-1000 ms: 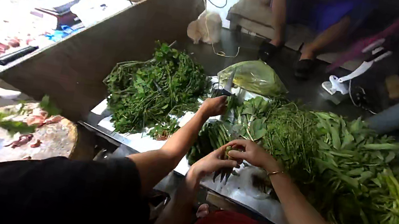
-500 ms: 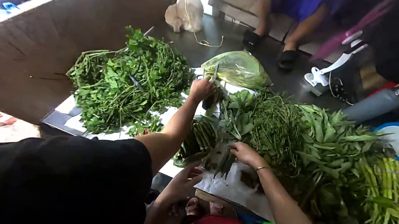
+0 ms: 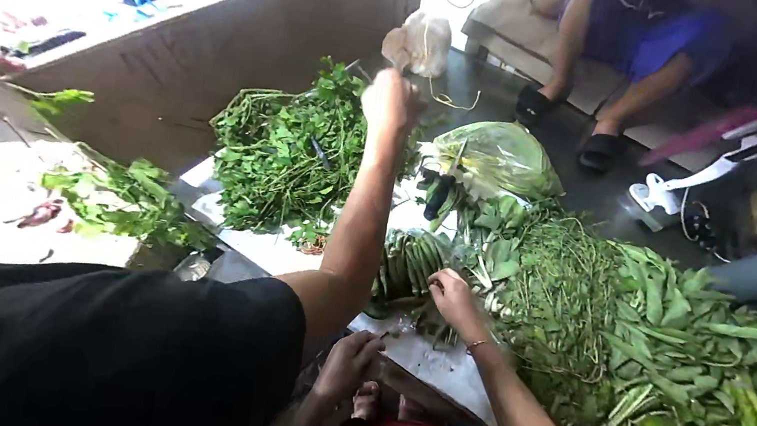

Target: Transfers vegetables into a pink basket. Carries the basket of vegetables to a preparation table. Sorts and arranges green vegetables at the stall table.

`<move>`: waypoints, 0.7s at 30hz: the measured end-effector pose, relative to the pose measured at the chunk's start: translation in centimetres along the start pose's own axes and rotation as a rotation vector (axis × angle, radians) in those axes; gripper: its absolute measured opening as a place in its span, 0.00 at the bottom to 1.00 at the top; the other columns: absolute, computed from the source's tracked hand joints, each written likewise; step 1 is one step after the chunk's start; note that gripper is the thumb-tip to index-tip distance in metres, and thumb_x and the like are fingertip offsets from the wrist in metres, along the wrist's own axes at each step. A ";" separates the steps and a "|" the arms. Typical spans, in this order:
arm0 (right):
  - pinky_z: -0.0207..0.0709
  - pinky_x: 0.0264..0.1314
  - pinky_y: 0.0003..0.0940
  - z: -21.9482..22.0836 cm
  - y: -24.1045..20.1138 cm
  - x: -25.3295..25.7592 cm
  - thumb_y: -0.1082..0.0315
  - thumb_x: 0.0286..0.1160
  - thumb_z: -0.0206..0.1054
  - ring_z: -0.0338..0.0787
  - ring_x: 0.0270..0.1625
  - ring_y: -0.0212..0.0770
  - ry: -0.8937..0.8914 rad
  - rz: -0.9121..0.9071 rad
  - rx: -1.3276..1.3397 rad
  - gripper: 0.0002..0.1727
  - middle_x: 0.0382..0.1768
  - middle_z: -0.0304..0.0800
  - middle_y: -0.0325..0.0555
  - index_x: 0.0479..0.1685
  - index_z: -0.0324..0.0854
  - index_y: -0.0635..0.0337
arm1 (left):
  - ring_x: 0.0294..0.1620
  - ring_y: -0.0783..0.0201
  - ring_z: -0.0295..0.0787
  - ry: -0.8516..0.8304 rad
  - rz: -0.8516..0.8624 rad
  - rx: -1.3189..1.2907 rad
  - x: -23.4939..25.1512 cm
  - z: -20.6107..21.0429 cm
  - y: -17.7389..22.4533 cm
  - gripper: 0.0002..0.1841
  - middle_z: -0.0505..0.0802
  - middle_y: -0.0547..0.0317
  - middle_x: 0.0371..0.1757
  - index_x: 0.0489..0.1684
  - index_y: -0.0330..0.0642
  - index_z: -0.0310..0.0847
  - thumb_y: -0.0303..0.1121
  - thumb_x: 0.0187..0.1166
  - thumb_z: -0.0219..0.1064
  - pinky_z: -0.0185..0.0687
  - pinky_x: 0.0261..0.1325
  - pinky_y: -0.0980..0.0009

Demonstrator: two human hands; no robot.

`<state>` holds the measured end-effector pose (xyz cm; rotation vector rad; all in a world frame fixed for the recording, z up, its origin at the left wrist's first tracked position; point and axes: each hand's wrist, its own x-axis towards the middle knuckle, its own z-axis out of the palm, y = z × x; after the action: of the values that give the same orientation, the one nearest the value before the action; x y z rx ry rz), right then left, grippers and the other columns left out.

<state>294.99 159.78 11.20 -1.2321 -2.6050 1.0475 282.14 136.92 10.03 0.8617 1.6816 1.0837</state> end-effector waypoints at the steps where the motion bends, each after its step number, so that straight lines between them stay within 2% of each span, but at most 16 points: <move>1: 0.77 0.76 0.45 0.8 -0.3 0.3 0.72 0.82 0.60 0.86 0.69 0.52 0.001 0.056 -0.013 0.18 0.69 0.83 0.60 0.66 0.82 0.67 | 0.15 0.71 0.75 0.009 -0.013 0.007 -0.1 0.1 0.1 0.16 0.83 0.63 0.19 0.46 0.35 0.86 0.36 0.91 0.54 0.77 0.23 0.72; 4: 0.78 0.73 0.55 2.0 -0.4 0.8 0.70 0.78 0.66 0.85 0.70 0.59 -0.040 0.213 -0.087 0.22 0.70 0.81 0.64 0.71 0.76 0.66 | 0.14 0.72 0.70 0.042 -0.013 0.028 -0.2 0.3 0.4 0.23 0.79 0.66 0.17 0.38 0.38 0.88 0.42 0.93 0.48 0.72 0.22 0.72; 7: 0.78 0.71 0.57 2.6 0.0 0.5 0.68 0.79 0.66 0.87 0.69 0.62 -0.006 0.250 -0.117 0.26 0.67 0.84 0.66 0.75 0.72 0.67 | 0.12 0.76 0.64 0.063 0.075 -0.016 0.0 0.7 0.1 0.32 0.75 0.71 0.13 0.30 0.39 0.87 0.45 0.94 0.38 0.66 0.20 0.75; 9: 0.79 0.70 0.60 2.6 0.2 0.4 0.67 0.80 0.65 0.88 0.67 0.63 -0.031 0.269 -0.148 0.28 0.63 0.86 0.66 0.79 0.69 0.65 | 0.13 0.77 0.63 0.065 0.090 -0.011 0.2 1.1 0.5 0.33 0.74 0.72 0.14 0.30 0.38 0.86 0.45 0.94 0.35 0.64 0.21 0.76; 10: 0.79 0.68 0.60 2.8 0.4 0.4 0.67 0.80 0.65 0.89 0.65 0.63 -0.033 0.263 -0.141 0.27 0.61 0.88 0.65 0.78 0.69 0.64 | 0.15 0.75 0.65 0.059 0.077 0.029 0.3 1.2 0.9 0.32 0.76 0.70 0.16 0.34 0.37 0.87 0.44 0.95 0.35 0.67 0.24 0.74; 13: 0.80 0.68 0.57 3.5 1.6 0.3 0.66 0.82 0.63 0.90 0.62 0.59 0.026 0.215 -0.085 0.23 0.56 0.91 0.61 0.74 0.75 0.64 | 0.25 0.64 0.76 -0.006 0.022 0.166 0.7 1.5 1.8 0.25 0.83 0.58 0.28 0.60 0.37 0.85 0.40 0.95 0.39 0.78 0.37 0.63; 16: 0.82 0.66 0.53 2.3 1.6 -0.8 0.65 0.83 0.59 0.92 0.58 0.56 0.198 0.146 -0.036 0.20 0.56 0.91 0.60 0.69 0.81 0.65 | 0.29 0.60 0.86 -0.052 0.042 0.258 1.4 1.9 1.9 0.21 0.88 0.53 0.33 0.73 0.40 0.77 0.39 0.94 0.45 0.86 0.42 0.58; 18: 0.85 0.61 0.50 0.6 1.6 -2.5 0.67 0.82 0.60 0.93 0.53 0.54 0.369 0.009 -0.002 0.17 0.56 0.91 0.60 0.61 0.86 0.66 | 0.45 0.54 0.91 -0.050 0.099 0.369 1.4 2.2 2.4 0.20 0.92 0.47 0.46 0.75 0.39 0.76 0.39 0.92 0.51 0.86 0.58 0.54; 19: 0.87 0.57 0.48 -0.4 1.7 -3.5 0.69 0.81 0.61 0.93 0.51 0.53 0.432 -0.085 0.005 0.15 0.54 0.91 0.61 0.57 0.88 0.67 | 0.54 0.52 0.90 -0.015 0.166 0.437 1.2 2.5 2.6 0.20 0.92 0.45 0.53 0.73 0.38 0.78 0.38 0.91 0.54 0.83 0.65 0.53; 21: 0.89 0.50 0.41 -2.4 1.5 -5.6 0.73 0.77 0.63 0.93 0.47 0.49 0.455 -0.269 0.025 0.13 0.52 0.91 0.60 0.52 0.90 0.67 | 0.62 0.48 0.87 0.134 0.354 0.517 0.8 3.1 3.0 0.17 0.90 0.43 0.59 0.65 0.37 0.84 0.36 0.86 0.62 0.81 0.69 0.52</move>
<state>300.53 157.78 13.28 -0.9427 -2.3095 0.6568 285.00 139.57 12.00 1.4879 2.0121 0.9591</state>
